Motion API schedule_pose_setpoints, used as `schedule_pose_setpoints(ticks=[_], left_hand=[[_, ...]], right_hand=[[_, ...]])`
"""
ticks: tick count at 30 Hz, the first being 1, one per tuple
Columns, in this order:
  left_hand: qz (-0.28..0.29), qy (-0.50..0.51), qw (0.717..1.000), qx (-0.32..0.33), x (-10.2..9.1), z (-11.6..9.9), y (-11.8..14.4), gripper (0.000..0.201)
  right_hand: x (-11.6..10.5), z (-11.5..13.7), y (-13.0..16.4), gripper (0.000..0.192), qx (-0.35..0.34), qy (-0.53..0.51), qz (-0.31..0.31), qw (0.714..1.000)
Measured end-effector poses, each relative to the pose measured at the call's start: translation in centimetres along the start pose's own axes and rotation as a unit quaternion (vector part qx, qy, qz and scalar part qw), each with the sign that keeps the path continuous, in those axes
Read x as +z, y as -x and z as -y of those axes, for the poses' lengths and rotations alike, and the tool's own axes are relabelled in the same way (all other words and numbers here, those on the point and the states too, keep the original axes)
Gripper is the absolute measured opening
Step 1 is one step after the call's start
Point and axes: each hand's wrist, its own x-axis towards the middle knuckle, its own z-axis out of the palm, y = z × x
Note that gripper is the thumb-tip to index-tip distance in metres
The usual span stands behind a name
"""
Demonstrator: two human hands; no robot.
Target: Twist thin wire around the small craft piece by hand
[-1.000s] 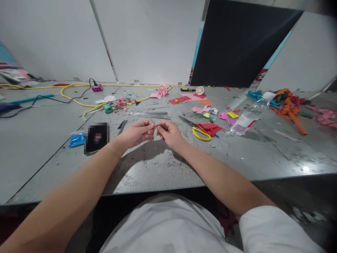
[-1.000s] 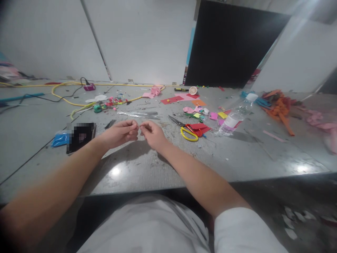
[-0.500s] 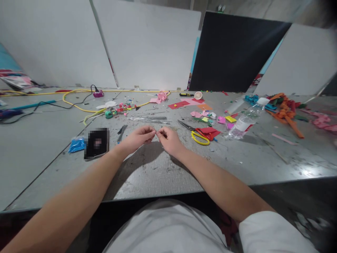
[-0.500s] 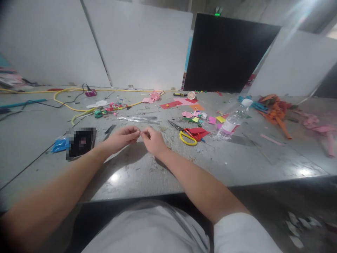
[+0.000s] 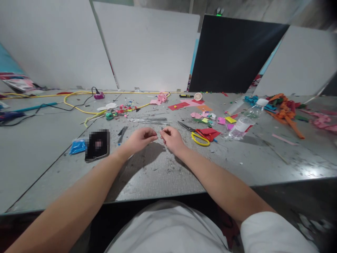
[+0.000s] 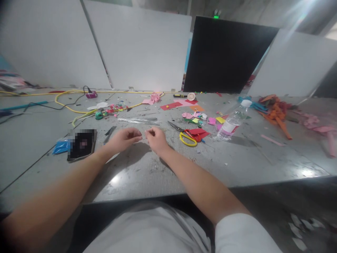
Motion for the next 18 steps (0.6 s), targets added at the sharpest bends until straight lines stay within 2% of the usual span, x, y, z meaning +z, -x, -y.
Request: schedule_pose_setpoints(ticks=[4, 10, 13, 18], left_hand=[[-0.007, -0.086, 0.996, 0.016, -0.1, -0.4, 0.1, 0.028], [-0.005, -0.135, 0.99, 0.03, -0.1, -0.6, 0.0, 0.032], [-0.008, -0.107, 0.994, 0.003, -0.2, -0.4, 0.0, 0.035], [-0.027, -0.004, 0.998, -0.06, -0.1, -0.1, -0.1, 0.039]], right_hand=[[0.0, 0.3, -0.2, 0.021, 0.012, 0.001, -0.009, 1.0], [0.1, 0.3, -0.3, 0.018, 0.035, 0.006, 0.001, 0.999], [0.1, -0.1, -0.2, 0.017, 0.017, 0.023, 0.019, 0.999], [0.3, -1.0, 0.2, 0.027, -0.036, 0.07, 0.062, 0.995]])
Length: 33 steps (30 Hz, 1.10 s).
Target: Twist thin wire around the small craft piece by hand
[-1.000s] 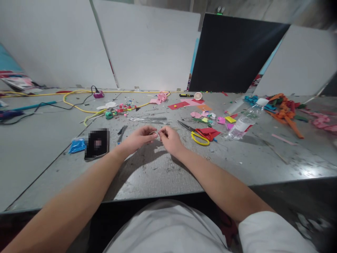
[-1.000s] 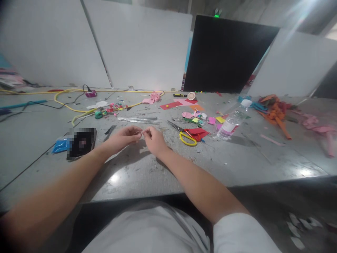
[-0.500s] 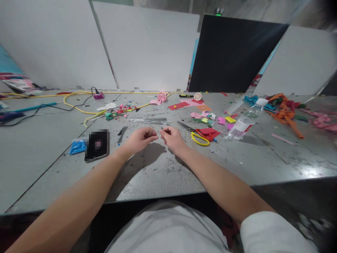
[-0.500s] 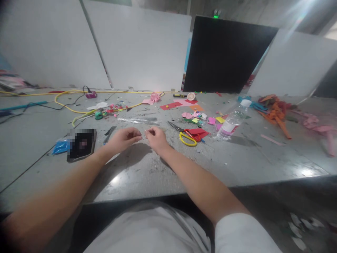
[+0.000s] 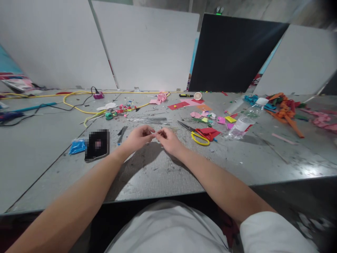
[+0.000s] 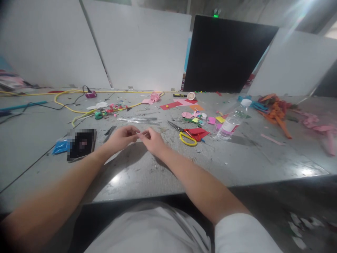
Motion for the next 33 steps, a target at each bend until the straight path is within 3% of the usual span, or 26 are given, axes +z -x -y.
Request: schedule_pose_setpoints(ticks=[4, 9, 15, 24, 33], left_hand=[[-0.017, 0.049, 0.998, -0.022, 0.0, 0.0, -0.2, 0.044], [0.032, 0.049, 0.997, -0.039, -0.2, -0.5, 0.0, 0.046], [0.079, 0.053, 0.995, -0.034, 0.0, -1.0, 0.2, 0.037], [0.089, 0.077, 0.993, -0.032, -0.1, -1.2, 0.4, 0.036], [0.076, 0.039, 0.996, 0.006, 0.0, -0.6, 0.1, 0.039]], right_hand=[[0.1, -0.5, -0.1, 0.026, -0.013, 0.024, 0.02, 0.999], [-0.1, -0.4, -0.3, 0.022, 0.038, -0.004, 0.017, 0.999], [-0.4, 0.2, -0.2, 0.015, 0.012, 0.019, -0.014, 1.0], [-0.6, 1.3, 0.1, 0.016, 0.04, -0.001, 0.024, 0.999], [-0.6, 0.8, -0.1, 0.018, 0.027, 0.055, -0.015, 0.998]])
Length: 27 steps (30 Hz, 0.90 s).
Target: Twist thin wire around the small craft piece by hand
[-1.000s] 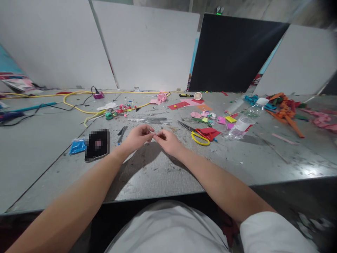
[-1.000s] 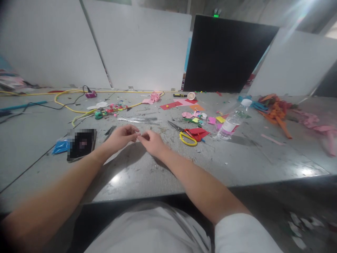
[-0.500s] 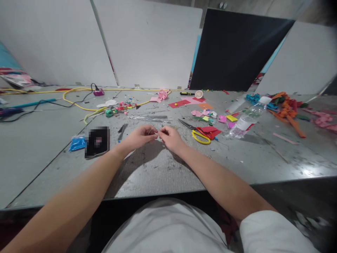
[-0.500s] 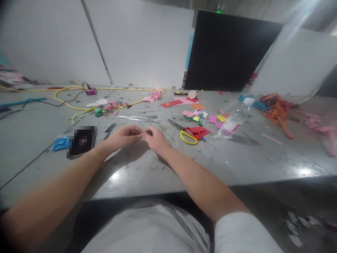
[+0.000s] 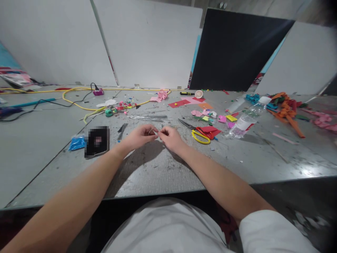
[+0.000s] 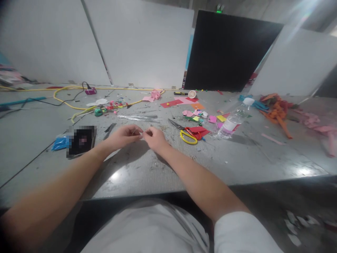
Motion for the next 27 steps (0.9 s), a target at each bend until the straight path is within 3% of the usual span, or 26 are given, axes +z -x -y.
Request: schedule_pose_setpoints(ticks=[9, 15, 19, 27], left_hand=[[-0.034, -0.061, 0.998, -0.002, -0.08, 0.09, 0.0, 0.03], [0.01, -0.111, 0.994, -0.01, -0.37, 0.02, 0.13, 0.026], [0.015, -0.082, 0.996, -0.02, -0.29, -0.02, 0.13, 0.028], [-0.024, -0.021, 0.999, -0.021, -0.45, -0.26, -0.08, 0.037]], right_hand=[[0.02, -0.13, 0.16, 0.017, 0.034, 0.044, -0.008, 0.998], [-0.46, 0.24, 0.44, 0.008, -0.081, 0.08, 0.009, 0.993], [-0.79, 0.41, 0.45, 0.007, -0.134, 0.101, 0.02, 0.986], [-0.73, 0.6, 0.66, 0.011, -0.095, 0.102, 0.029, 0.99]])
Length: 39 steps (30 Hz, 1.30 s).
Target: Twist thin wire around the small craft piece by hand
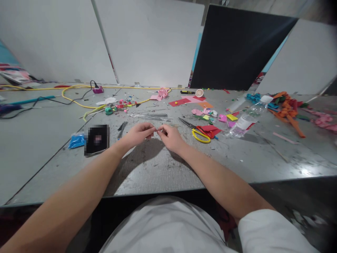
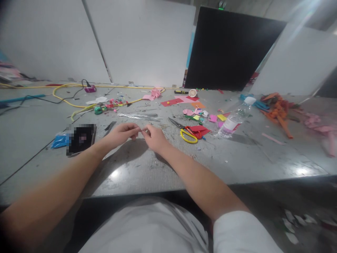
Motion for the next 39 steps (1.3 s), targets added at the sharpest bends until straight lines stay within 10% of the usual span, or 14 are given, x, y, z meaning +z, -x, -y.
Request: schedule_pose_setpoints(ticks=[39], left_hand=[[0.012, -0.012, 0.999, 0.028, 0.2, -0.6, 0.3, 0.032]], right_hand=[[0.1, -0.2, 0.1, 0.019, -0.04, -0.031, -0.033, 0.998]])
